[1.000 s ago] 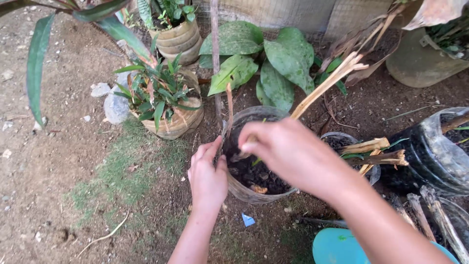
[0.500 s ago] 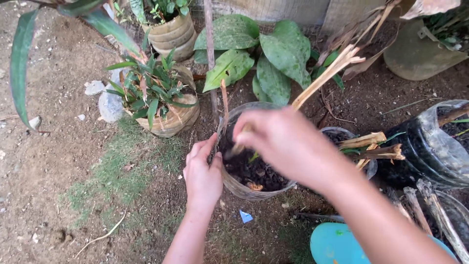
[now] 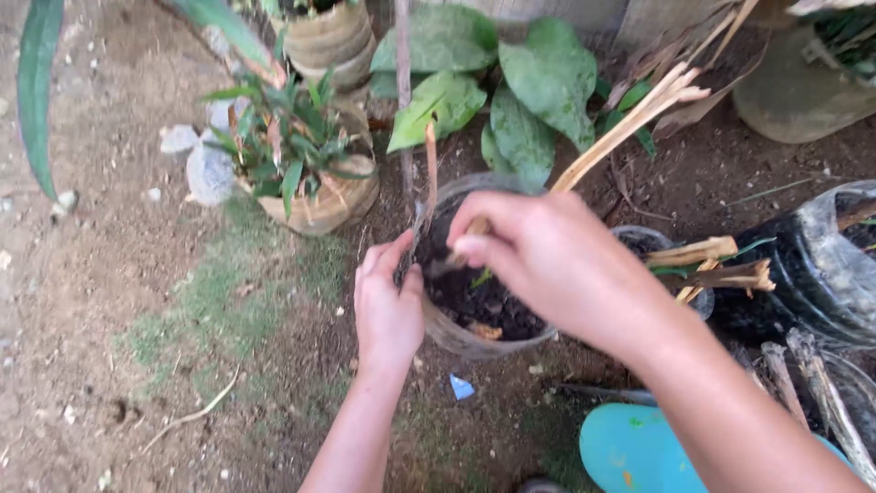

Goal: Tending to small potted plants by removing debris and aerating the soil with a hand tool.

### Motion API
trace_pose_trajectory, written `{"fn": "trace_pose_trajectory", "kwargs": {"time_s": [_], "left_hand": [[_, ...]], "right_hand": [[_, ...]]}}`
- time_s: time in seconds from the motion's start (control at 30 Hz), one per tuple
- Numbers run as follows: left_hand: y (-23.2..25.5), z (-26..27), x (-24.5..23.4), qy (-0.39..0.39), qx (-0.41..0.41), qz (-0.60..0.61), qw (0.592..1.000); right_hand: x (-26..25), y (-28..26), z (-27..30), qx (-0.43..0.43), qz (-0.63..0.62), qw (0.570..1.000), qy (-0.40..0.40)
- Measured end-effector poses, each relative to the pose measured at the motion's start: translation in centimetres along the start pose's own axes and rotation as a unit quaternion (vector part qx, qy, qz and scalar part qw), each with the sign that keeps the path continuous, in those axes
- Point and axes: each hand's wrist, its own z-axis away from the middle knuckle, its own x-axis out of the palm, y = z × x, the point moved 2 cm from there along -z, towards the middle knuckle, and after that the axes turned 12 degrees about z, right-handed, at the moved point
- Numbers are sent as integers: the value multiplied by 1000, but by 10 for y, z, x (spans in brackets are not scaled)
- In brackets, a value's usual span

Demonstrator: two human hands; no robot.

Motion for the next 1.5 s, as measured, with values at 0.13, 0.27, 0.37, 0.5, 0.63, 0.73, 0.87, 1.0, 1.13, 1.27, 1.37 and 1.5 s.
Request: {"fn": "trace_pose_trajectory", "kwargs": {"time_s": [0.13, 0.27, 0.37, 0.5, 0.63, 0.73, 0.87, 1.0, 1.13, 1.27, 1.37, 1.5], "left_hand": [[9, 0, 2, -16, -72, -4, 997], [3, 0, 4, 13, -16, -67, 998], [-6, 2, 8, 29, 32, -95, 995], [-6, 1, 11, 43, 36, -104, 993], [-15, 0, 17, 68, 96, -100, 988], [-21, 0, 17, 74, 86, -138, 984], [-36, -6, 22, 78, 80, -132, 985], [-32, -8, 21, 69, 73, -181, 978], [-34, -12, 23, 73, 95, -175, 977], [-30, -9, 22, 65, 108, -178, 976], [-33, -8, 26, 74, 109, -170, 977], [-35, -6, 25, 80, 110, -160, 978]], "right_hand": [[12, -2, 0, 28, 22, 998, -48], [-7, -10, 3, 49, 2, 999, -18], [5, -10, 4, 47, 1, 999, 18], [16, -4, -5, 78, 20, 997, -4], [3, -2, -3, 115, 16, 993, -8], [2, 1, 0, 37, 26, 999, -8], [5, -1, -5, -4, 11, 1000, -26], [3, -22, -13, 18, 5, 999, -39], [4, -22, -25, 14, 11, 1000, -18], [-6, -25, -26, 20, 13, 997, -69], [-2, -14, -30, -10, 33, 997, -71], [-14, -18, -16, -15, 27, 996, -85]]}}
